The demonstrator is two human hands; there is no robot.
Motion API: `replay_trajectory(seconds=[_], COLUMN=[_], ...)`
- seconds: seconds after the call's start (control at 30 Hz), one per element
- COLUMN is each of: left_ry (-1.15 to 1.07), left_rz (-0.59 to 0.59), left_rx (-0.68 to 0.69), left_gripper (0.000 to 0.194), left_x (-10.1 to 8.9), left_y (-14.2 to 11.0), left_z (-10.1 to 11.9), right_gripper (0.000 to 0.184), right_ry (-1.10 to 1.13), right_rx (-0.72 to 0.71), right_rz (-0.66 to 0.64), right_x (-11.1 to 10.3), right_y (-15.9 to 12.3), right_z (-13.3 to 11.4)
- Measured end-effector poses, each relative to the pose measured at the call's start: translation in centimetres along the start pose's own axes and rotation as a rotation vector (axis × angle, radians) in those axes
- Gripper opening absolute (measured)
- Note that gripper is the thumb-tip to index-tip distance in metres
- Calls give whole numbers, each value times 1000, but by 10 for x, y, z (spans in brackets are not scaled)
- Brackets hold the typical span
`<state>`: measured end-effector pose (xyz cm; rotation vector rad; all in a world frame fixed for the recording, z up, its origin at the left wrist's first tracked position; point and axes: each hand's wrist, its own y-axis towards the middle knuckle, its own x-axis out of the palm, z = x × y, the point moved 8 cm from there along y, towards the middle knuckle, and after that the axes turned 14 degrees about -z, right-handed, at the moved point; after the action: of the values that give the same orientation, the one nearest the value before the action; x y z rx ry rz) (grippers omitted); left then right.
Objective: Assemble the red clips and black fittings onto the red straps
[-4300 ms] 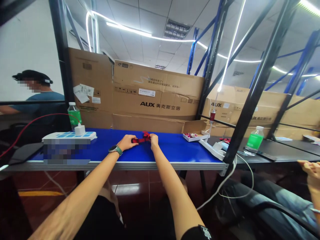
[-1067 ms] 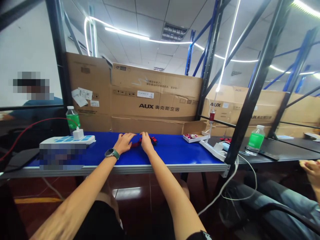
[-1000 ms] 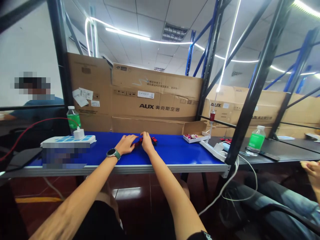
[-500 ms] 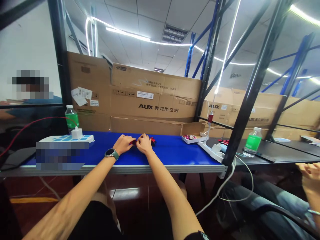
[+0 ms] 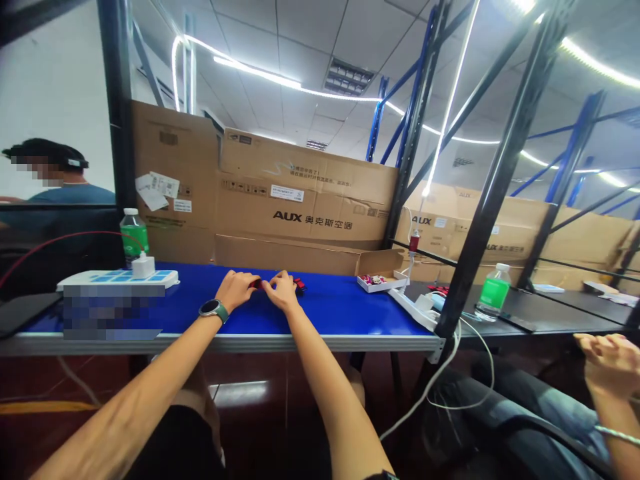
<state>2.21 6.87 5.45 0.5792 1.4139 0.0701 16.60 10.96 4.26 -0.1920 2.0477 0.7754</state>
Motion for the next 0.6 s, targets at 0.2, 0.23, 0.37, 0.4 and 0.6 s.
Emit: replay_trajectory(seconds=[0.2,0.23,0.37,0.4,0.6], left_ry=[1,-2,-26,-41,-145], left_rz=[1,2,-13,-16,-33], left_rx=[-32,-42,-75,-78,-121], left_gripper=[29,29,28,28,38], left_x=[3,4,11,14,32], left_y=[0,1,6,7,10], left_z=[-5,-8,-20,-23,-37], right_gripper=[19,21,31,42,78], right_ry=[131,175,268,246,-91], right_rx=[-140,-157,-43,41,360], right_rz=[47,68,154,177,217], right_x=[-7,-10,-17,-18,-28], right_y=[3,4,6,4,-13], right_z=[-3,-1,20,27,28])
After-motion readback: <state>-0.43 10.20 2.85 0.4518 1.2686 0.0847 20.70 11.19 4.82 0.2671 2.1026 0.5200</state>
